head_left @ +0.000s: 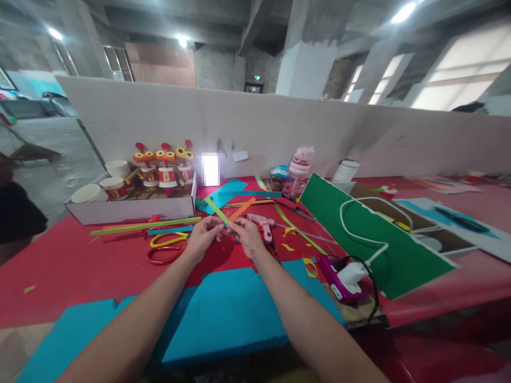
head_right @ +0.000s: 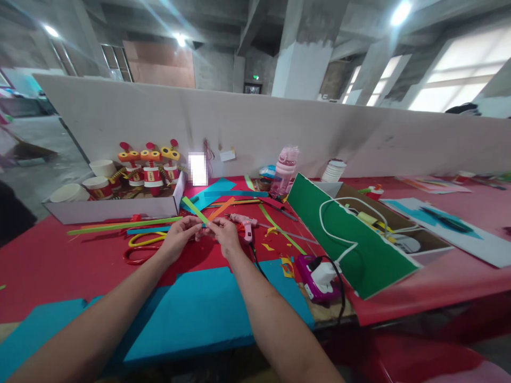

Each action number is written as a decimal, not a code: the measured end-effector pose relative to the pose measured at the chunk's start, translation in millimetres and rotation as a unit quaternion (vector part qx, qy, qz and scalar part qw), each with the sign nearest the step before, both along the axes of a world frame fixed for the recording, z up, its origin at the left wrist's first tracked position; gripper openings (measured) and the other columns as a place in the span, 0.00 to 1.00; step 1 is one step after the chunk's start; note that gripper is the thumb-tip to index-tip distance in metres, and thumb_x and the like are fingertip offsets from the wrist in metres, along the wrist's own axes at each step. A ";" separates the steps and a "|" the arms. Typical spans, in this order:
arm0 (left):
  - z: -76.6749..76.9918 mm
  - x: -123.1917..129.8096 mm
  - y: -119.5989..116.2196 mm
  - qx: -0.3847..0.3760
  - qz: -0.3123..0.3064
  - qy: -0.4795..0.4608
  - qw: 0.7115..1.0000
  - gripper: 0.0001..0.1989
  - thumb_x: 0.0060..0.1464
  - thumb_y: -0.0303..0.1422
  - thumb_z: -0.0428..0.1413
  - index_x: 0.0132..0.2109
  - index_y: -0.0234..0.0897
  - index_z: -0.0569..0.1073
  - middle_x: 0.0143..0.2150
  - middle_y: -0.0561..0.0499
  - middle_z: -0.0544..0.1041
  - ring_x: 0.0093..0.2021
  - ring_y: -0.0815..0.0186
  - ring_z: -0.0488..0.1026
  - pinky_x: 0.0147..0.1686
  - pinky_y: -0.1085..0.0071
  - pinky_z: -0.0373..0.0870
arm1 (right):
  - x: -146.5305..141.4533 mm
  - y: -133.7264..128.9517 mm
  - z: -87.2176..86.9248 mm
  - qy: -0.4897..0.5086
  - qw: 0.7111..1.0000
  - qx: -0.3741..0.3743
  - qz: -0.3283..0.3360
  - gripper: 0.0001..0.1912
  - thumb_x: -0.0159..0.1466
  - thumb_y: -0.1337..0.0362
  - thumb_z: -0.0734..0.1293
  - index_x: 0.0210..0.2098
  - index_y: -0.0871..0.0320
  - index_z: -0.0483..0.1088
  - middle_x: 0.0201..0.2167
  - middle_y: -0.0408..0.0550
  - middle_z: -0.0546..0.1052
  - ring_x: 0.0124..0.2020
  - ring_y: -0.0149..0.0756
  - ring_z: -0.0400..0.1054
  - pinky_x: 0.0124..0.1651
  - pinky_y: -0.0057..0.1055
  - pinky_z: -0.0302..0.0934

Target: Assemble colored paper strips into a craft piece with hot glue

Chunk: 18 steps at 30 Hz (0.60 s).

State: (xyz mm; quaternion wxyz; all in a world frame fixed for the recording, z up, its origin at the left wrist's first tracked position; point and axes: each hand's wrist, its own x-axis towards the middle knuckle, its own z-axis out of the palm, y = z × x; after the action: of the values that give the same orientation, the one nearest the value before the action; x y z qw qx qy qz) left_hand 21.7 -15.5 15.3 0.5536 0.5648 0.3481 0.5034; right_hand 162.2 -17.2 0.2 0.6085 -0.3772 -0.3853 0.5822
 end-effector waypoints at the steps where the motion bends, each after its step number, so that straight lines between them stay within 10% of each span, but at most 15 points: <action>1: -1.3 -0.3 0.9 0.003 -0.004 0.002 1.000 0.12 0.44 0.37 0.61 0.33 0.33 0.70 0.20 0.54 0.71 0.20 0.72 0.66 0.23 0.75 0.63 | -0.8 -1.1 0.2 0.002 1.000 0.000 0.003 0.16 0.43 0.57 0.75 0.25 0.59 0.68 0.19 0.39 0.73 0.22 0.28 0.68 0.32 0.28 0.66; 18: -2.4 -3.0 3.0 0.011 -0.004 0.013 1.000 0.12 0.45 0.38 0.60 0.28 0.34 0.68 0.18 0.55 0.68 0.19 0.73 0.64 0.22 0.75 0.60 | -4.1 -7.6 8.5 -0.013 1.000 -0.003 0.016 0.16 0.43 0.58 0.75 0.24 0.61 0.69 0.19 0.42 0.73 0.22 0.29 0.68 0.35 0.32 0.67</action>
State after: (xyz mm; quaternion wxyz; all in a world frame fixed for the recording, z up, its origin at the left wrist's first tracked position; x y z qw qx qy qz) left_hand 18.7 -12.5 13.0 0.5447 0.5787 0.3474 0.4977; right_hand 158.1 -24.8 8.7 0.5928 -0.3802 -0.3977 0.5881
